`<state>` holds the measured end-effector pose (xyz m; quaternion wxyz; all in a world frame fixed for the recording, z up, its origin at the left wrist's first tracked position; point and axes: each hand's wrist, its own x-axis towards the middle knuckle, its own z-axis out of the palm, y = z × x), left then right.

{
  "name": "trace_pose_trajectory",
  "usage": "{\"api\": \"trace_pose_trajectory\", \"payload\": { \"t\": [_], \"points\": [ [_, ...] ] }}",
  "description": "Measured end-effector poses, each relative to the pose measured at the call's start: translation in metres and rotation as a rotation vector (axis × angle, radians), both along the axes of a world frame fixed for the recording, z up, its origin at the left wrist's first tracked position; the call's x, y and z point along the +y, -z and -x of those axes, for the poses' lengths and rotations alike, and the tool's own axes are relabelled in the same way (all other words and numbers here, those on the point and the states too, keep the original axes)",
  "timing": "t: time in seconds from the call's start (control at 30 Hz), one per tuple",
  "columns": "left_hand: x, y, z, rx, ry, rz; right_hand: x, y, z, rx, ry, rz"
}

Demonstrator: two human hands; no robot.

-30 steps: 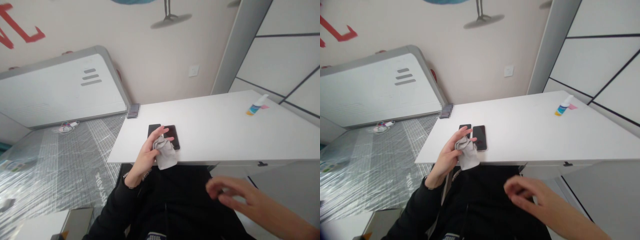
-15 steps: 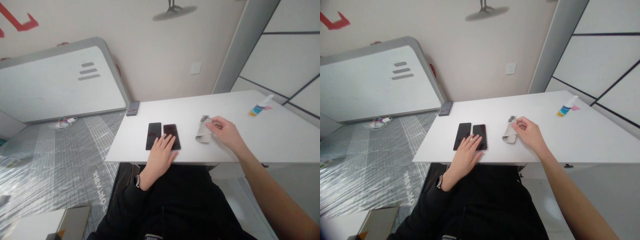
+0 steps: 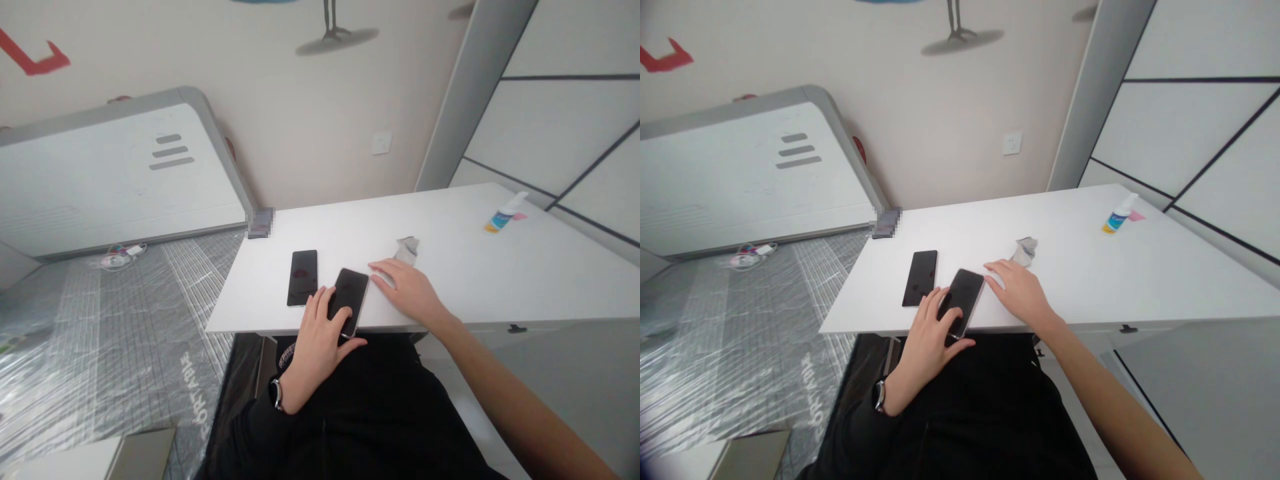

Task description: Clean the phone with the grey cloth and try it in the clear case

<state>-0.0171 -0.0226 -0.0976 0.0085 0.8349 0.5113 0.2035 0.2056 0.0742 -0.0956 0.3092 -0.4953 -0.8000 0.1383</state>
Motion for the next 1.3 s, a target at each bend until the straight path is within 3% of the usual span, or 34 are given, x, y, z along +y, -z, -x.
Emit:
{"api": "trace_pose_trajectory", "payload": {
  "t": [0.17,0.43,0.63,0.87,1.0,1.13,1.3],
  "points": [
    [-0.007,0.001,0.000,0.010,0.072,-0.006,0.004,0.001,0.005,-0.034,0.021,-0.001],
    [-0.010,-0.008,0.015,-0.018,0.223,0.047,0.003,-0.001,0.008,0.060,-0.072,0.130],
    [-0.010,-0.006,0.012,-0.047,0.135,0.098,0.004,0.000,0.003,0.254,-0.095,0.283],
    [-0.016,-0.005,-0.003,0.082,0.007,0.044,-0.012,-0.012,-0.005,0.449,-0.129,0.437],
    [-0.015,-0.015,0.005,0.227,0.001,-0.064,-0.029,-0.017,-0.009,0.594,-0.201,0.647],
    [-0.008,-0.028,0.021,0.307,0.126,-0.122,-0.043,-0.016,-0.010,0.618,-0.323,0.897],
    [-0.001,-0.042,0.034,0.339,0.280,-0.216,-0.052,-0.011,-0.007,0.691,-0.491,1.080]
  ]
}}
